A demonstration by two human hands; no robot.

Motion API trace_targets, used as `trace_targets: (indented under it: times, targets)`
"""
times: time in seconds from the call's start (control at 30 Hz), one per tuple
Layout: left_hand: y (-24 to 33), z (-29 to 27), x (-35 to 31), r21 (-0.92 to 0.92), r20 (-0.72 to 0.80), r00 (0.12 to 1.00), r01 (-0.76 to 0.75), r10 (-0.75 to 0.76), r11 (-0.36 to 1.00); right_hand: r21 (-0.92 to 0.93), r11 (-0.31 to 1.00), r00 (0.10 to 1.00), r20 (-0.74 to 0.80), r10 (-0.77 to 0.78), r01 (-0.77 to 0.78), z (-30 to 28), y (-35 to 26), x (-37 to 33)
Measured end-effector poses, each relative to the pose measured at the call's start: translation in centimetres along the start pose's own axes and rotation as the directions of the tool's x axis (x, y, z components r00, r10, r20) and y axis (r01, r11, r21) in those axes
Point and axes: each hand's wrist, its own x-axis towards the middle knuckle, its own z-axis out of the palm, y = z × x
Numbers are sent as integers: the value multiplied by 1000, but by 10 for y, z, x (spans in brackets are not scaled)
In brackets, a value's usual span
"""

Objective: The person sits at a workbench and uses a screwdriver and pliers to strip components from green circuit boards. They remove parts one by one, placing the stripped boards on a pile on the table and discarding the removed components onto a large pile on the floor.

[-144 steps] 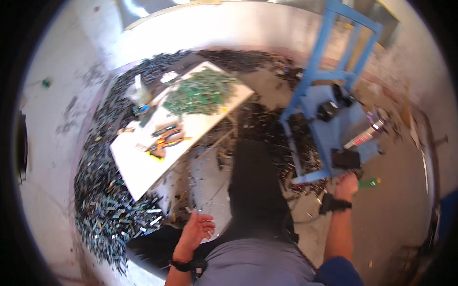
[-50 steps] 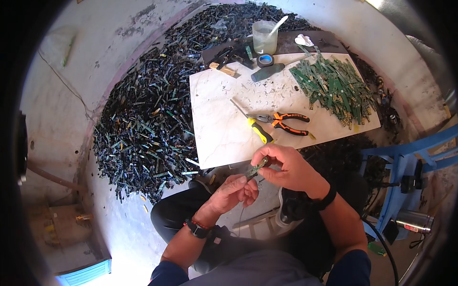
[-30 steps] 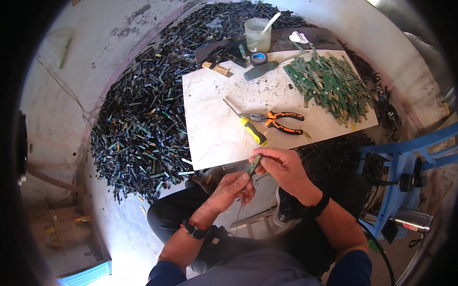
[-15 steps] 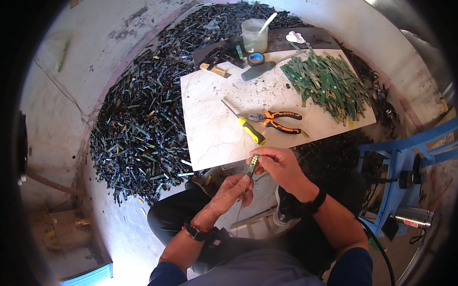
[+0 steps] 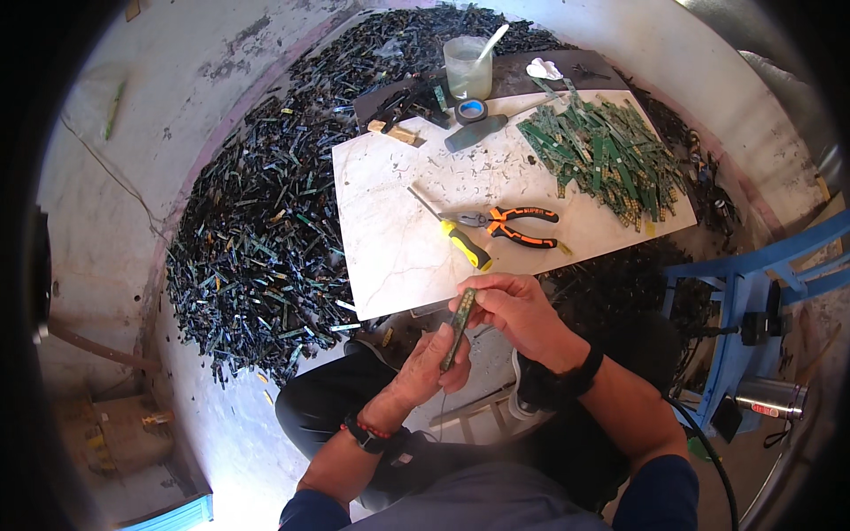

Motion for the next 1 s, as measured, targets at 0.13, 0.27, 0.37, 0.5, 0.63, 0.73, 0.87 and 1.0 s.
trace_targets:
  times: [0.13,0.27,0.37,0.5,0.63,0.73,0.87,1.0]
  targets:
    - [2,3,-2,-88,17,999,52,-50,995,112,993,1000,-10,28,-27,-1,6,0]
    - [-1,4,-4,-161,46,993,114,-108,980,150,988,999,-14,49,-46,-6,13,-1]
    - [-1,-2,-2,-213,74,992,121,-107,970,115,993,1000,-21,16,-14,0,8,0]
    - [-7,-1,0,-289,97,988,147,-124,946,-19,1000,999,-40,-1,0,1,6,0]
    - [-10,-1,1,-272,63,991,135,-122,953,-130,992,998,-65,-2,-6,3,3,-3]
    - [-5,1,3,-204,5,994,112,-113,972,-224,974,997,-74,-1,-16,5,-4,-4]
    - [-5,-1,4,-228,10,993,119,-120,966,-285,958,999,-51,-5,-9,10,-11,-5]
    - [-4,-1,3,-206,24,992,122,-120,971,-326,945,999,-46,-30,13,7,-7,-3]
